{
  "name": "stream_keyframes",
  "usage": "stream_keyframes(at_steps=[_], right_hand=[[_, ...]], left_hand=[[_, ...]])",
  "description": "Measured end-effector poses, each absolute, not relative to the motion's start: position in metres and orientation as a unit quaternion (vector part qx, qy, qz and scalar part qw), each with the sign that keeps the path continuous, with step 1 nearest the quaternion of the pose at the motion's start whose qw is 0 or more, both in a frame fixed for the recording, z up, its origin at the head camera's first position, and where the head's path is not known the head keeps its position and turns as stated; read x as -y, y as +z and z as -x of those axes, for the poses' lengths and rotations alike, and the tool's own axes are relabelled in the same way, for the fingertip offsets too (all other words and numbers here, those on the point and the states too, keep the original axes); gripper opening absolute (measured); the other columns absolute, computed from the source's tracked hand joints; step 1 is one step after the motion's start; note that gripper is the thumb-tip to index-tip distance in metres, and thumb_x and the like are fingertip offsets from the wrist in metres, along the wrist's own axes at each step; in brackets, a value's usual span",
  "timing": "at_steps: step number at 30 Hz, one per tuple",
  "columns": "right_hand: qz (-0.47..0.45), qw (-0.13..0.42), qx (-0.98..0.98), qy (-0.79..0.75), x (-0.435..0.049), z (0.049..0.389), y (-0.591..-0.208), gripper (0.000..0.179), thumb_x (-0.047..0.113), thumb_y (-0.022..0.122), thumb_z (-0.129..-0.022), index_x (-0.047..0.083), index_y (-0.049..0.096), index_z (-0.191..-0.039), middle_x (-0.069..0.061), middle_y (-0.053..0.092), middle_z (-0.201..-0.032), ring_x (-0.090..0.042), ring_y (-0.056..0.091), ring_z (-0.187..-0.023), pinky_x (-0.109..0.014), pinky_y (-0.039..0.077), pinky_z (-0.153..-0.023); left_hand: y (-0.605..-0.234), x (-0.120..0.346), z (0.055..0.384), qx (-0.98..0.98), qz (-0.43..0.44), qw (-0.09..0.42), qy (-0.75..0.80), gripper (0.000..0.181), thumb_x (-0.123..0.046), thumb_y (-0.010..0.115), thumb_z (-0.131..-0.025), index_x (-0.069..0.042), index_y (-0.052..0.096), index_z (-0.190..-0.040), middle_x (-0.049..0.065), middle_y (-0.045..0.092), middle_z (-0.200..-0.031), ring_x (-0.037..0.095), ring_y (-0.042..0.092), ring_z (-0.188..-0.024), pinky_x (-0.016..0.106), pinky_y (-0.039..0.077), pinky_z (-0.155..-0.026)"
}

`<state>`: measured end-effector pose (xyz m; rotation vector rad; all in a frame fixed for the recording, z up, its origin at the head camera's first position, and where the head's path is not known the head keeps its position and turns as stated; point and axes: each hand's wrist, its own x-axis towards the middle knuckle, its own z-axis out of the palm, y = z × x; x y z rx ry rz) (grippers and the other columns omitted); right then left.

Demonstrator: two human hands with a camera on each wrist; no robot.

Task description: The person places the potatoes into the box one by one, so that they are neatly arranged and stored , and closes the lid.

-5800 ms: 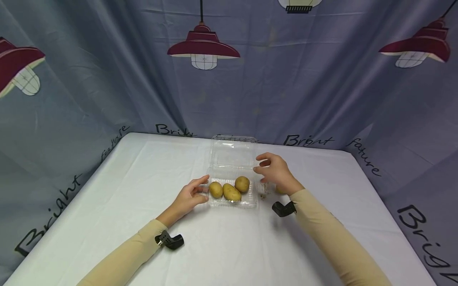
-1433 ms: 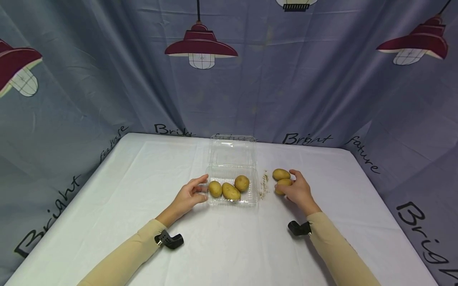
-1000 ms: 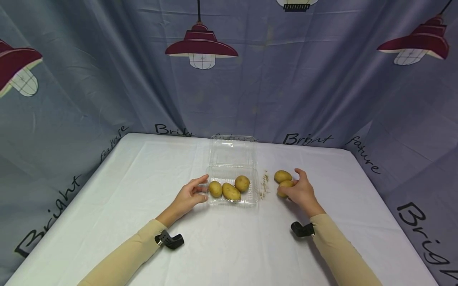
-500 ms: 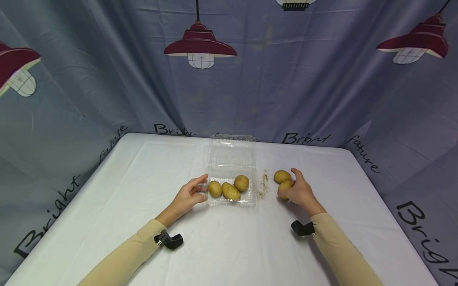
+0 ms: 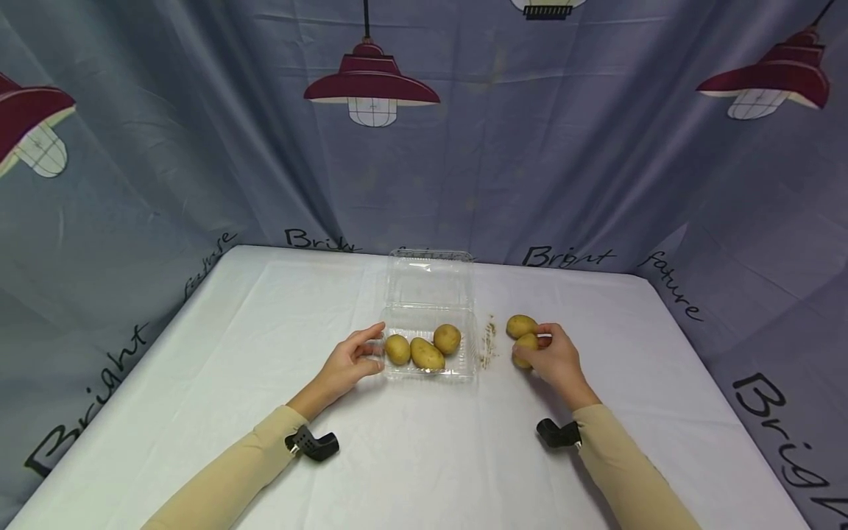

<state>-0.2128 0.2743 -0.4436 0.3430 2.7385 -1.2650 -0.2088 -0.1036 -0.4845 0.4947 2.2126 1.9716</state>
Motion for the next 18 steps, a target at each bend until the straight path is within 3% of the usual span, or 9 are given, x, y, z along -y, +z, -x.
stream_keyframes(at_steps=[11,18], right_hand=[[-0.091,0.058,-0.882,-0.459,-0.2735,0.2082,-0.4469,0.072,0.014,0.074,-0.086,-0.003,0.040,-0.148,-0.033,0.042,-0.147,-0.034,0.056,-0.115,-0.023,0.059,-0.068],[-0.090,0.066,-0.877,-0.467,-0.2752,0.2092,-0.4473,0.071,0.013,0.074,-0.087,-0.002,0.041,-0.148,-0.034,0.041,-0.148,-0.036,0.057,-0.118,-0.024,0.060,-0.068]], left_hand=[[-0.4843,0.1032,0.2092,-0.737,-0.162,0.071,0.652,0.077,-0.001,0.068,-0.082,0.001,0.041,-0.154,0.027,0.047,-0.145,0.041,0.056,-0.120,0.014,0.051,-0.081],[-0.4842,0.1035,0.2093,-0.737,-0.164,0.068,0.652,0.076,0.000,0.068,-0.082,0.001,0.042,-0.153,0.028,0.048,-0.143,0.041,0.056,-0.119,0.013,0.050,-0.081]])
